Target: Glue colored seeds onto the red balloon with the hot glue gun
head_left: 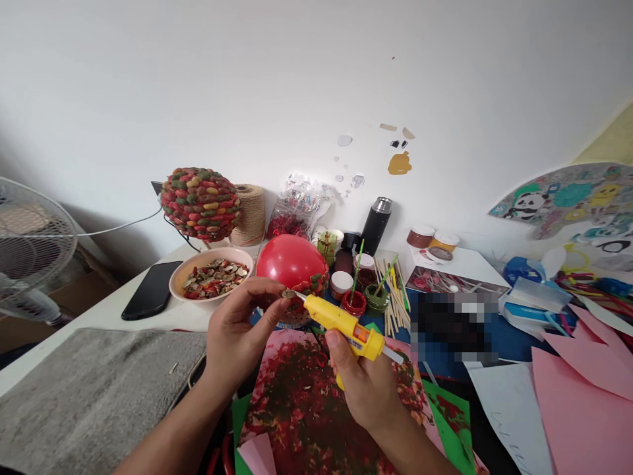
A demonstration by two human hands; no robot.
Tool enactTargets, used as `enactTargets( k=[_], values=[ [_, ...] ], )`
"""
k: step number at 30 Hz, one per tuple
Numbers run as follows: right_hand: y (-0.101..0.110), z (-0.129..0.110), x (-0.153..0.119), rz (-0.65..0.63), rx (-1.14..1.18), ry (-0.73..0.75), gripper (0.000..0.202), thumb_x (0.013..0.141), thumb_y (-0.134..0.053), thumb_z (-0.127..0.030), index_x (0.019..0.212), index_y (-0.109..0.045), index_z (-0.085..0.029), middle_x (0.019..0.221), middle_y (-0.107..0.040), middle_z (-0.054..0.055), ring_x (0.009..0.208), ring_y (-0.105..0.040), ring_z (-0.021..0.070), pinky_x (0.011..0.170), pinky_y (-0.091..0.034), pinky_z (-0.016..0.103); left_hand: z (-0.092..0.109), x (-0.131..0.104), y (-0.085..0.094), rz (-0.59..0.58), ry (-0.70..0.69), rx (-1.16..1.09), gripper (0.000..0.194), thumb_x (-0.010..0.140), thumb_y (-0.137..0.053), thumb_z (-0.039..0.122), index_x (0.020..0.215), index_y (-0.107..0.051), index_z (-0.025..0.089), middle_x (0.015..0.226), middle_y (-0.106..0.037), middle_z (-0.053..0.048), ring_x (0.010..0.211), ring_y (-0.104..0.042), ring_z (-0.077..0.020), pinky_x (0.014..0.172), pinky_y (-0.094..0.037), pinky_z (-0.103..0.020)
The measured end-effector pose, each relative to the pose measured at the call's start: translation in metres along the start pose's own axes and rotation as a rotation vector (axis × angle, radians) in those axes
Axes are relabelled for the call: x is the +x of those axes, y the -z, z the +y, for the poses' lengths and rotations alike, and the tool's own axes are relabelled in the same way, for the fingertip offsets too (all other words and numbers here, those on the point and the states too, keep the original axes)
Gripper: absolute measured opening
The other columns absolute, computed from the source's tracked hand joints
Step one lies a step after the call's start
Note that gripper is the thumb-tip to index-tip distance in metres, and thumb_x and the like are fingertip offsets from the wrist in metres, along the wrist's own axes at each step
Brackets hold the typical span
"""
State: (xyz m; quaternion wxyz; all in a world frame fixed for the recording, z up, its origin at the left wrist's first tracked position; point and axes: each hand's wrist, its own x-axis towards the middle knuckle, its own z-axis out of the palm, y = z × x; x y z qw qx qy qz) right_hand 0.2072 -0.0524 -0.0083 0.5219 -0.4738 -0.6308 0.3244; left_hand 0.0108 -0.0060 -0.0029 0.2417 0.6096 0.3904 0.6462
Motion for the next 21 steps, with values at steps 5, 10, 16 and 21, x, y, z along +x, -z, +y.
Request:
enactTargets(
  k=[5,10,16,21],
  values=[
    [0.0001,0.0000,0.0013,0.014,0.030,0.025,0.059,0.109,-0.055,-0.068,0.069,-0.056,-0.024,0.057,-0.049,-0.003,0.048,-0.047,0.0144,0.043,-0.039,0.025,0.0015,0.0008,-0.0008,0.001,0.013,-0.025,0.010,0.096,-0.084,0.031,0.103,-0.081,0.025,0.097,-0.080,-0.003,0.081,-0.075,-0.0174,0.071,-0.064,-0.026],
    [0.0003,-0.0004,0.0016,0.011,0.042,0.031,0.056,0.109,-0.056,-0.064,0.068,-0.055,-0.025,0.056,-0.048,-0.004,0.048,-0.046,0.0141,0.044,-0.038,0.026,0.0006,-0.0004,0.0000,0.005,0.037,-0.048,0.013,0.095,-0.085,0.033,0.103,-0.081,0.024,0.096,-0.079,-0.004,0.081,-0.075,-0.0179,0.071,-0.066,-0.026],
    [0.0000,0.0005,0.0014,0.018,0.037,0.036,0.055,0.110,-0.056,-0.062,0.069,-0.053,-0.025,0.058,-0.048,-0.004,0.050,-0.046,0.0145,0.047,-0.039,0.026,-0.0023,-0.0025,0.0008,-0.001,0.088,-0.103,0.014,0.096,-0.085,0.033,0.105,-0.080,0.024,0.101,-0.079,-0.005,0.084,-0.077,-0.0200,0.074,-0.069,-0.030],
    [-0.0004,0.0039,0.0023,-0.022,0.052,0.048,0.055,0.111,-0.054,-0.061,0.069,-0.052,-0.025,0.059,-0.045,-0.005,0.050,-0.045,0.0138,0.048,-0.037,0.026,-0.0013,-0.0017,0.0003,0.008,0.052,-0.099,0.011,0.095,-0.085,0.028,0.104,-0.081,0.025,0.100,-0.079,-0.002,0.082,-0.075,-0.0163,0.073,-0.067,-0.025]
  ],
)
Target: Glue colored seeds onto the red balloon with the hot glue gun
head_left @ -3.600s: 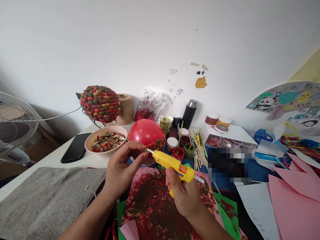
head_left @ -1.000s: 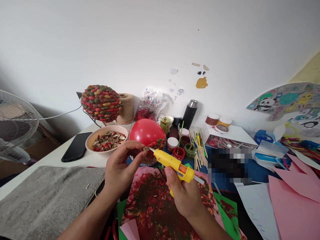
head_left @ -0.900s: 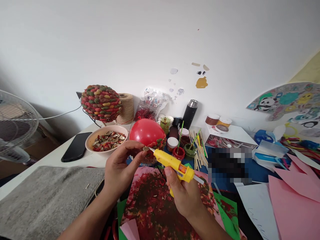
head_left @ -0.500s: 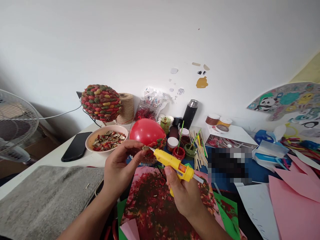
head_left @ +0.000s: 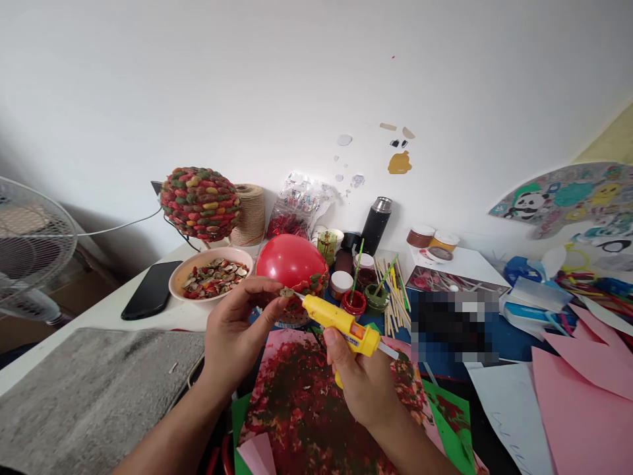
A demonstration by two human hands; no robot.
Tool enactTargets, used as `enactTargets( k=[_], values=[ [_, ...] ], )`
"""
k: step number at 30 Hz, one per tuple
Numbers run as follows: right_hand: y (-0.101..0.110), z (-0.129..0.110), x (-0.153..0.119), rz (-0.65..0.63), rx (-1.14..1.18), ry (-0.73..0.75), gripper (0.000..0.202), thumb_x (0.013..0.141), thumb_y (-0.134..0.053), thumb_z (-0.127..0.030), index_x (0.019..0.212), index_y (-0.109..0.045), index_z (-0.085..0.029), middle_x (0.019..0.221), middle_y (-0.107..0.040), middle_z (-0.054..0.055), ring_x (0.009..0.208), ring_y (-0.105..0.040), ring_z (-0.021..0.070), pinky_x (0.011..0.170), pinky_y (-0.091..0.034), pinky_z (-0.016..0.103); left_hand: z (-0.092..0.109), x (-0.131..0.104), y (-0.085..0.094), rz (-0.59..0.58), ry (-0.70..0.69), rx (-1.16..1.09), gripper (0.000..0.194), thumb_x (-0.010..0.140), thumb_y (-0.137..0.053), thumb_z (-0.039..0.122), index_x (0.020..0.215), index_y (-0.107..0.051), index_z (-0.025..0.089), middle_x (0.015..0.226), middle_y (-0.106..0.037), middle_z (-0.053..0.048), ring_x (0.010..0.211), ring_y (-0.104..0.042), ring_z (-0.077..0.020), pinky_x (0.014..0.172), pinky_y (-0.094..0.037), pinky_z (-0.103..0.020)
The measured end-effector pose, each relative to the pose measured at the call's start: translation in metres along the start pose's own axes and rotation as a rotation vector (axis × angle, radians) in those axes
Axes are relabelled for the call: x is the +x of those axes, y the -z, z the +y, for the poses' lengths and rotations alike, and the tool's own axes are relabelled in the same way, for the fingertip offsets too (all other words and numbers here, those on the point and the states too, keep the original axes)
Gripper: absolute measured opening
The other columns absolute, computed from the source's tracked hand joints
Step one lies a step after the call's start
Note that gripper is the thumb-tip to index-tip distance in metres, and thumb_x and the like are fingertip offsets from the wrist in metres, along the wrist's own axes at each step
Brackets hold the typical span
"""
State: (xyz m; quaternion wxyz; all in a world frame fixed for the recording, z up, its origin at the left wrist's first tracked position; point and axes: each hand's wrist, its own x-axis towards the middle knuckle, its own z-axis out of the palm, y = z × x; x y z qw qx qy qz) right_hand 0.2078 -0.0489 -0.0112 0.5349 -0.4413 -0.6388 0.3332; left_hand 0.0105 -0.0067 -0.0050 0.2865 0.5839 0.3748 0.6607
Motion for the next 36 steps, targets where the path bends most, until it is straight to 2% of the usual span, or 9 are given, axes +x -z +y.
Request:
enactTargets(
  k=[5,9,12,15,21,24,28,32,36],
  values=[
    [0.000,0.003,0.000,-0.041,-0.022,-0.022,0.057,0.110,-0.054,-0.065,0.072,-0.058,-0.024,0.057,-0.046,-0.004,0.049,-0.045,0.0136,0.048,-0.036,0.027,-0.002,0.002,0.002,0.027,-0.016,0.025,0.011,0.094,-0.086,0.028,0.104,-0.082,0.025,0.096,-0.080,-0.002,0.081,-0.074,-0.0160,0.073,-0.065,-0.024],
    [0.000,0.003,-0.001,-0.072,0.027,-0.071,0.062,0.108,-0.054,-0.071,0.073,-0.067,-0.022,0.054,-0.045,-0.005,0.047,-0.043,0.0132,0.046,-0.035,0.027,-0.003,0.005,0.005,0.099,-0.025,0.029,0.015,0.091,-0.088,0.028,0.104,-0.082,0.026,0.098,-0.080,-0.001,0.086,-0.075,-0.0158,0.077,-0.063,-0.023],
    [0.001,0.004,-0.002,-0.008,0.100,-0.095,0.067,0.105,-0.056,-0.078,0.078,-0.075,-0.021,0.055,-0.047,-0.004,0.047,-0.044,0.0135,0.046,-0.035,0.027,-0.005,0.009,0.005,0.162,-0.021,0.006,0.015,0.089,-0.090,0.029,0.101,-0.082,0.026,0.099,-0.080,-0.001,0.085,-0.073,-0.0148,0.077,-0.062,-0.022],
    [0.002,0.008,0.000,0.091,0.200,-0.127,0.069,0.101,-0.060,-0.082,0.080,-0.079,-0.019,0.055,-0.049,-0.003,0.048,-0.047,0.0136,0.047,-0.039,0.027,-0.007,0.012,0.004,0.175,0.024,-0.031,0.019,0.087,-0.091,0.035,0.100,-0.081,0.025,0.097,-0.080,-0.001,0.082,-0.073,-0.0155,0.073,-0.061,-0.023],
    [0.009,0.005,0.011,0.242,0.367,-0.114,0.073,0.097,-0.064,-0.084,0.062,-0.066,-0.021,0.051,-0.051,-0.001,0.046,-0.052,0.0138,0.046,-0.042,0.027,-0.001,0.009,0.002,0.071,0.045,0.039,0.023,0.088,-0.090,0.040,0.102,-0.081,0.024,0.104,-0.081,-0.004,0.086,-0.074,-0.0189,0.077,-0.061,-0.028],
    [0.012,-0.001,0.014,0.269,0.389,-0.114,0.071,0.095,-0.065,-0.086,0.068,-0.073,-0.020,0.050,-0.050,-0.002,0.045,-0.052,0.0137,0.045,-0.043,0.027,0.006,0.015,0.002,0.037,0.011,0.093,0.023,0.089,-0.089,0.040,0.103,-0.080,0.024,0.104,-0.082,-0.005,0.088,-0.074,-0.0202,0.081,-0.061,-0.030],
    [0.015,-0.007,0.013,0.266,0.425,-0.119,0.071,0.094,-0.066,-0.086,0.072,-0.077,-0.019,0.050,-0.049,-0.003,0.044,-0.049,0.0125,0.045,-0.042,0.025,0.014,0.029,-0.003,-0.068,-0.032,0.274,0.020,0.091,-0.085,0.041,0.102,-0.080,0.025,0.100,-0.082,-0.004,0.091,-0.074,-0.0221,0.084,-0.059,-0.032],
    [0.019,-0.011,0.014,0.250,0.466,-0.121,0.072,0.094,-0.066,-0.087,0.074,-0.079,-0.018,0.051,-0.050,-0.003,0.045,-0.051,0.0124,0.044,-0.040,0.024,0.019,0.029,-0.014,-0.224,-0.078,0.435,0.018,0.092,-0.081,0.042,0.099,-0.080,0.026,0.098,-0.083,-0.003,0.091,-0.075,-0.0236,0.085,-0.057,-0.033],
    [0.023,-0.015,0.016,0.242,0.503,-0.140,0.075,0.091,-0.066,-0.090,0.073,-0.079,-0.018,0.049,-0.049,-0.004,0.043,-0.049,0.0118,0.043,-0.039,0.024,0.016,0.021,-0.017,-0.245,-0.031,0.459,0.023,0.091,-0.078,0.048,0.099,-0.079,0.026,0.098,-0.084,-0.003,0.091,-0.076,-0.0252,0.084,-0.057,-0.035]
  ],
)
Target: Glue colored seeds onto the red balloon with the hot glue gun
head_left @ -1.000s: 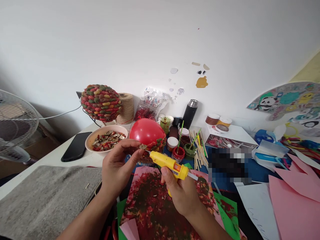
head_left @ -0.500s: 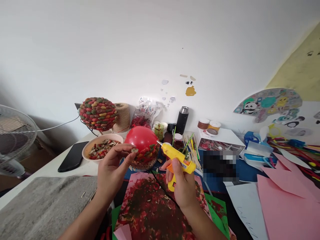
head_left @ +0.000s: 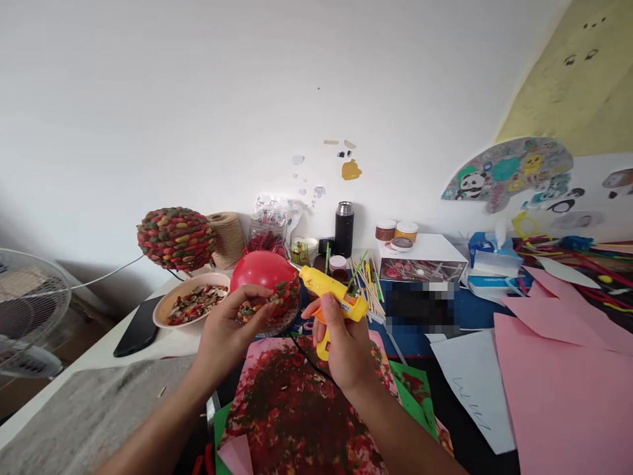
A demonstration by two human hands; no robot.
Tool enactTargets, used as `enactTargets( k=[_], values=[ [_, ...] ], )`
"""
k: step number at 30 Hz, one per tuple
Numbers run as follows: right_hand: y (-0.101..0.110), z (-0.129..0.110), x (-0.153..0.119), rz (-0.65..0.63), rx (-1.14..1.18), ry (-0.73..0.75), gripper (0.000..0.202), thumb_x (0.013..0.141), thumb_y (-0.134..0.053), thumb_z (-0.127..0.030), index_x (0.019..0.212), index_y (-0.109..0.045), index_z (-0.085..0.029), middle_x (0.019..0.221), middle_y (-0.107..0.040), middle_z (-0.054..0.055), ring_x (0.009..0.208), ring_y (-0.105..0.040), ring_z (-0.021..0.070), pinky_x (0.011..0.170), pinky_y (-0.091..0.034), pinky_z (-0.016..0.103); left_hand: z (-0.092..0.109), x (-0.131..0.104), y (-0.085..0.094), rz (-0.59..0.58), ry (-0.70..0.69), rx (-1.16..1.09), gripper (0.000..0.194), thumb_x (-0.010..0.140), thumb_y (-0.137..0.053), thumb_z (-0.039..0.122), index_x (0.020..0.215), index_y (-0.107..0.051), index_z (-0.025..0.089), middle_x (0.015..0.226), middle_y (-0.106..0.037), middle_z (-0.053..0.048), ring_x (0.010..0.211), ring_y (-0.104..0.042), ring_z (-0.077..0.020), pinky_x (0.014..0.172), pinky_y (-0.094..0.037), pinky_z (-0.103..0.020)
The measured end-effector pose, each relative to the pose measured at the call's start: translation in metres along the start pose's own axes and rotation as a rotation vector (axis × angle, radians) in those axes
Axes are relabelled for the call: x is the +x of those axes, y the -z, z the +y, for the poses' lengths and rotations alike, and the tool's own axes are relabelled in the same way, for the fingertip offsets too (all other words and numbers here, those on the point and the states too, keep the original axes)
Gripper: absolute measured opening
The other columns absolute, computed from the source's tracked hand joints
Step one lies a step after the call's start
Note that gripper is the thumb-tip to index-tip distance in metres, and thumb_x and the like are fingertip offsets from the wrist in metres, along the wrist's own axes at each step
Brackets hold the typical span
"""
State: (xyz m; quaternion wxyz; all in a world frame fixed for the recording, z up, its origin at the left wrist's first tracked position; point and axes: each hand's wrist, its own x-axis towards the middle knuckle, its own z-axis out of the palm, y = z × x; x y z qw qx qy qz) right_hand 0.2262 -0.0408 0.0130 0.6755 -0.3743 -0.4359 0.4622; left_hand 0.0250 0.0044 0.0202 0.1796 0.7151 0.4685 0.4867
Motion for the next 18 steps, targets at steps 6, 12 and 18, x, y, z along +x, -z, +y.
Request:
enactTargets(
  k=[6,12,18],
  values=[
    [0.000,0.000,0.002,-0.021,0.002,-0.028,0.077,0.089,-0.065,-0.092,0.074,-0.078,-0.018,0.048,-0.048,-0.004,0.043,-0.049,0.0115,0.043,-0.038,0.023,-0.020,0.003,0.006,0.006,0.082,0.013,0.029,0.089,-0.079,0.053,0.098,-0.078,0.025,0.097,-0.083,-0.003,0.090,-0.075,-0.0259,0.084,-0.058,-0.035],
    [0.001,0.002,0.002,-0.062,-0.067,-0.063,0.079,0.090,-0.062,-0.093,0.078,-0.079,-0.017,0.049,-0.050,-0.004,0.044,-0.048,0.0114,0.043,-0.037,0.023,-0.038,0.003,0.016,0.036,0.160,-0.038,0.042,0.084,-0.082,0.062,0.098,-0.078,0.024,0.096,-0.082,-0.006,0.088,-0.073,-0.0266,0.082,-0.058,-0.036],
    [0.002,0.011,0.006,-0.030,-0.075,-0.071,0.081,0.086,-0.064,-0.096,0.076,-0.078,-0.017,0.055,-0.058,-0.001,0.047,-0.057,0.0136,0.044,-0.040,0.024,-0.049,-0.004,0.020,0.034,0.182,-0.142,0.044,0.084,-0.084,0.064,0.100,-0.078,0.024,0.099,-0.081,-0.007,0.090,-0.074,-0.0269,0.084,-0.059,-0.037]
  ],
)
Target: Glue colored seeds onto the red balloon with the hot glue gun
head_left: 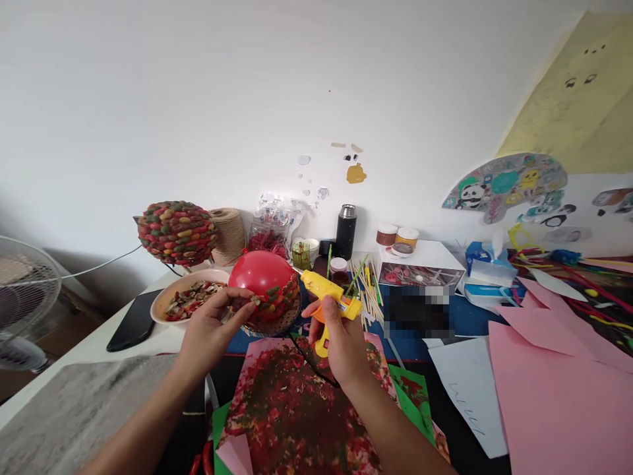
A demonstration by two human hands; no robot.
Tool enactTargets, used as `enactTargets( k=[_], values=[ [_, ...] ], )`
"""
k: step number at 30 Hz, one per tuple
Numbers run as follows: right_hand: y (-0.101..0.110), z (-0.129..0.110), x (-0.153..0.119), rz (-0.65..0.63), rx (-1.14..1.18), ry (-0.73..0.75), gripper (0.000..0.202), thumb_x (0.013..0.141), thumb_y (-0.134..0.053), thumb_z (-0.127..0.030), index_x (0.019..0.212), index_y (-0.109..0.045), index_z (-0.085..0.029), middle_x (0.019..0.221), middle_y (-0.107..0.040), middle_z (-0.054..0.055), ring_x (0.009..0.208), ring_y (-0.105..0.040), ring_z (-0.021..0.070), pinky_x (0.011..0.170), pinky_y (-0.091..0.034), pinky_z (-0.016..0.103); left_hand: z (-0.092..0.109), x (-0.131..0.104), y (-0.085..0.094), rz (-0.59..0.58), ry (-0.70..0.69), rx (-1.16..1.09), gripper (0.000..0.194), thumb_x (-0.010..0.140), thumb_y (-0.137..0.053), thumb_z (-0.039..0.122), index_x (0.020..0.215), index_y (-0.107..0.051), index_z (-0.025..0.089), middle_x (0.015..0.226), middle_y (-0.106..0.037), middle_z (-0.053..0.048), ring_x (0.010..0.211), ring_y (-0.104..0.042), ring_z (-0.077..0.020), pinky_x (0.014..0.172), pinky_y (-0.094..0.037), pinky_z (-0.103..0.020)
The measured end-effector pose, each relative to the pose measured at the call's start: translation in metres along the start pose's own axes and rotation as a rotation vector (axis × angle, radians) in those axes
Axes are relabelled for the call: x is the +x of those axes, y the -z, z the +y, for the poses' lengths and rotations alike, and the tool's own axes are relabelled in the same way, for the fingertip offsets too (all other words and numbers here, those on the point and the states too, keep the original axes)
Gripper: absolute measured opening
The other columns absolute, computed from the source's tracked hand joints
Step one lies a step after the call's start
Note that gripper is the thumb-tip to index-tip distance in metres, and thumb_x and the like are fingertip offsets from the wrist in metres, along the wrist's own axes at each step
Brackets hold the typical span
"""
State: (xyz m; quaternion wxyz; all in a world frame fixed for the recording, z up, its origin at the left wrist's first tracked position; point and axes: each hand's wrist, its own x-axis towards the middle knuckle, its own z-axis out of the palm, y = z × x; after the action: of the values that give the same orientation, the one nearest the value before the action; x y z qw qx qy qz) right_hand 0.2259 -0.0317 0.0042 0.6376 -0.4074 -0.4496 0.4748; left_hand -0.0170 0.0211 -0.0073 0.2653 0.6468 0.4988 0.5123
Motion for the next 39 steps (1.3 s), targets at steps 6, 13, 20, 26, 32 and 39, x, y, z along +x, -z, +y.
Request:
enactTargets(
  k=[6,13,20,26,32,39],
  values=[
    [0.002,0.010,0.007,0.015,0.047,0.024,0.078,0.086,-0.068,-0.093,0.079,-0.078,-0.017,0.061,-0.065,0.001,0.050,-0.064,0.0144,0.049,-0.045,0.023,-0.004,0.001,0.009,-0.007,0.018,-0.110,0.043,0.082,-0.088,0.062,0.099,-0.078,0.023,0.095,-0.080,-0.007,0.085,-0.073,-0.0251,0.077,-0.061,-0.035],
    [-0.001,0.017,0.006,-0.010,0.042,0.005,0.071,0.086,-0.076,-0.087,0.080,-0.077,-0.016,0.068,-0.072,0.005,0.052,-0.069,0.0172,0.047,-0.044,0.023,-0.008,0.002,0.014,0.025,0.033,-0.168,0.045,0.078,-0.092,0.062,0.097,-0.079,0.023,0.094,-0.081,-0.008,0.086,-0.075,-0.0253,0.078,-0.064,-0.035],
    [-0.002,0.020,0.001,-0.079,0.048,-0.012,0.067,0.090,-0.075,-0.083,0.083,-0.078,-0.016,0.072,-0.074,0.006,0.053,-0.069,0.0168,0.048,-0.042,0.024,-0.011,-0.001,0.021,0.038,0.073,-0.188,0.048,0.075,-0.094,0.064,0.097,-0.080,0.023,0.094,-0.082,-0.009,0.086,-0.077,-0.0273,0.078,-0.067,-0.038],
    [-0.004,0.019,-0.002,-0.104,0.050,-0.029,0.074,0.088,-0.070,-0.090,0.081,-0.078,-0.017,0.071,-0.072,0.005,0.051,-0.066,0.0156,0.050,-0.045,0.026,-0.006,-0.004,0.021,0.001,0.042,-0.136,0.044,0.079,-0.091,0.063,0.095,-0.080,0.024,0.093,-0.082,-0.008,0.082,-0.076,-0.0267,0.074,-0.067,-0.037],
    [-0.005,0.021,-0.001,-0.105,0.069,-0.029,0.071,0.088,-0.073,-0.088,0.084,-0.079,-0.017,0.072,-0.071,0.004,0.051,-0.066,0.0149,0.051,-0.047,0.026,-0.002,0.015,0.020,-0.103,-0.017,-0.080,0.046,0.082,-0.085,0.067,0.095,-0.081,0.023,0.090,-0.080,-0.008,0.080,-0.073,-0.0253,0.073,-0.063,-0.035],
    [-0.006,0.018,-0.004,-0.143,0.069,-0.018,0.071,0.092,-0.069,-0.087,0.084,-0.079,-0.017,0.071,-0.072,0.004,0.053,-0.068,0.0156,0.053,-0.050,0.026,0.006,0.050,0.023,-0.220,-0.049,0.009,0.049,0.079,-0.084,0.072,0.091,-0.081,0.025,0.090,-0.081,-0.009,0.083,-0.074,-0.0286,0.074,-0.063,-0.036]
  ],
)
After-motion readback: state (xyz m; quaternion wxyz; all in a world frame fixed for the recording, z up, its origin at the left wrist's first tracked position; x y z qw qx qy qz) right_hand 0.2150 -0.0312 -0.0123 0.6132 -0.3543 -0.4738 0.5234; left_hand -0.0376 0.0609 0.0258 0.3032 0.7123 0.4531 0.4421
